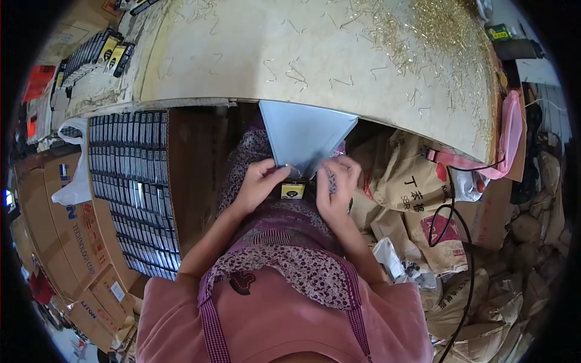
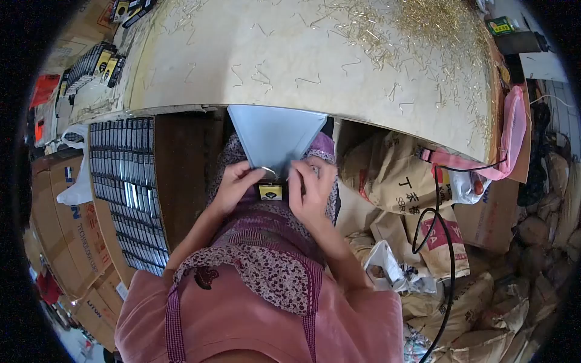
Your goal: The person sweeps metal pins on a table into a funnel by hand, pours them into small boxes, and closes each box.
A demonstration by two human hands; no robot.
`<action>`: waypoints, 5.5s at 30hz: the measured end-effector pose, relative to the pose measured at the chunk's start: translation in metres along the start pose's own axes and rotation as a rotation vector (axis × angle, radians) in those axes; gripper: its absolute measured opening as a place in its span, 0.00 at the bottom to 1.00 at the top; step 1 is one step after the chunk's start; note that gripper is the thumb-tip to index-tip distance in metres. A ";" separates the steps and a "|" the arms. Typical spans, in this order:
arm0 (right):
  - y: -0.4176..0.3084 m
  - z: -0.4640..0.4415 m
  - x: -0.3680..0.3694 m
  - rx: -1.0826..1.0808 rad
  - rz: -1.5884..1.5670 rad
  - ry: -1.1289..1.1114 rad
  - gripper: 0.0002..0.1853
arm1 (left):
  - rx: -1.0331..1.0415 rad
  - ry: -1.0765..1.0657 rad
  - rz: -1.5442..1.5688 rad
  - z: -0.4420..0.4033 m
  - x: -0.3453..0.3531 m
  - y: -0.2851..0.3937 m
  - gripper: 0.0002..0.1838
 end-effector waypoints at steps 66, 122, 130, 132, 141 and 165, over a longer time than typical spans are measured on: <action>0.053 0.034 0.005 0.726 -0.767 -0.221 0.10 | 0.157 -0.282 -0.338 0.024 0.063 0.006 0.17; 0.061 -0.130 -0.019 -0.060 0.203 -0.208 0.16 | 1.126 0.216 -0.552 -0.043 -0.035 0.275 0.16; 0.040 -0.117 -0.009 -0.180 0.033 -0.216 0.11 | 0.364 -0.225 0.217 0.050 -0.023 0.114 0.19; 0.032 -0.117 -0.013 -0.237 0.181 -0.143 0.10 | 0.224 -0.269 0.157 0.035 -0.035 0.060 0.19; 0.012 -0.101 0.005 -0.161 0.208 -0.131 0.14 | 0.176 -0.082 -0.237 -0.005 0.002 -0.014 0.18; -0.007 -0.019 0.000 -0.165 0.075 0.008 0.13 | 0.045 -0.092 -0.156 0.003 0.006 -0.008 0.07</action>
Point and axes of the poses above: each hand's wrist, its own z-axis away from the middle knuckle, its own x-axis out of the palm, y = z × x, the point moved 9 cm from there along -z, towards the middle knuckle, and after that the axes turned 9 degrees about -x, right-handed, at the moved point
